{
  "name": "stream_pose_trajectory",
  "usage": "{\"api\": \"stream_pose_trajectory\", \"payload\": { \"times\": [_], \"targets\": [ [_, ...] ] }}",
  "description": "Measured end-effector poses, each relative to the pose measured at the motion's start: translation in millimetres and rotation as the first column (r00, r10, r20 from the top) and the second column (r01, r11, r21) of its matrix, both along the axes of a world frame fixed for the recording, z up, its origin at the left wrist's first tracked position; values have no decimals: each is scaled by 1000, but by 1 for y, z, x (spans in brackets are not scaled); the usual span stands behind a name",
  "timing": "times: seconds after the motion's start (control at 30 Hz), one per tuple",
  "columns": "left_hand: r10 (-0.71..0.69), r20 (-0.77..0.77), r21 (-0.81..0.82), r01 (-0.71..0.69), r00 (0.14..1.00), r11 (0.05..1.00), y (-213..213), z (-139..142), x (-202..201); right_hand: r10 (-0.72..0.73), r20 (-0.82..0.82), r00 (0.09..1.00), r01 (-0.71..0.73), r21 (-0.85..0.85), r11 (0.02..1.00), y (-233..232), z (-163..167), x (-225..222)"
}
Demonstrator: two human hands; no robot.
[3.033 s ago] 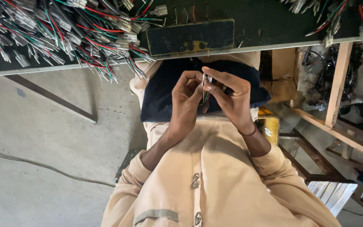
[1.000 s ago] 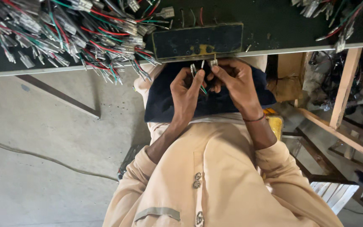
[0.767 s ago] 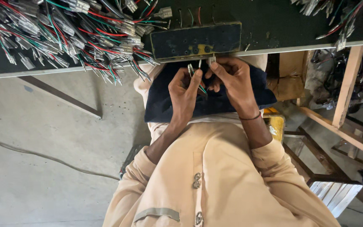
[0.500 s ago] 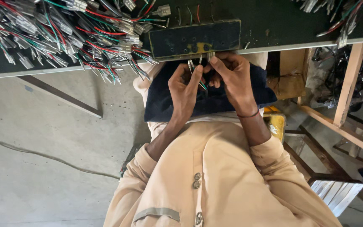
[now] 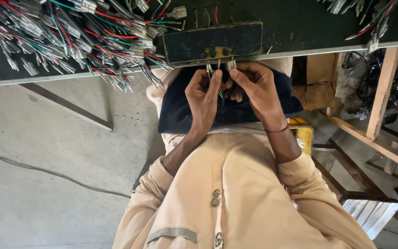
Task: The person sits at a workbench assembling wire connectors. They pick up pre-stripped red and green wires, twist the ends together, insert them into white connector housings, and work on a black multi-connector plug, pressing wires into its terminals by hand.
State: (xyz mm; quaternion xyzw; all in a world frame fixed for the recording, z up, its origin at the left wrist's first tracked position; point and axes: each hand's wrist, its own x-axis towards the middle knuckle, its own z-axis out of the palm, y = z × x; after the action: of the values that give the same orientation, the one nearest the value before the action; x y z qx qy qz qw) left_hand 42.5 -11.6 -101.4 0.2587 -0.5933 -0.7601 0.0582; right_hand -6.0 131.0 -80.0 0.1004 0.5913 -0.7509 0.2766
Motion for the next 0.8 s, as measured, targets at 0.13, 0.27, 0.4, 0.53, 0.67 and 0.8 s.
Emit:
{"api": "stream_pose_trajectory", "payload": {
  "times": [0.13, 0.27, 0.4, 0.53, 0.67, 0.8],
  "targets": [
    [-8, -1, 10, 8, 1000, 1000, 0, 1, 0, 20, 45, 999, -20, 0, 1000, 4, -2, 0],
    [-4, -31, -9, 4, 1000, 1000, 4, -1, -4, 46, 50, 998, -43, -61, 997, 6, -5, 1],
    [20, -67, 43, -17, 998, 999, 6, -2, -10, 61, -5, 998, -61, -65, 996, 4, -5, -5],
    [-30, -11, -1, 30, 999, 1000, 0, 2, -6, 44, -67, 997, -48, -65, 997, -1, -4, -8],
    [-52, 72, -85, 58, 996, 995, -6, 3, 3, 31, -55, 998, -31, 8, 999, -3, -2, -5],
    [-80, 46, -102, 84, 996, 991, -9, -1, 7, 35, -13, 999, -35, -25, 999, -1, -5, 1]
  ]
}}
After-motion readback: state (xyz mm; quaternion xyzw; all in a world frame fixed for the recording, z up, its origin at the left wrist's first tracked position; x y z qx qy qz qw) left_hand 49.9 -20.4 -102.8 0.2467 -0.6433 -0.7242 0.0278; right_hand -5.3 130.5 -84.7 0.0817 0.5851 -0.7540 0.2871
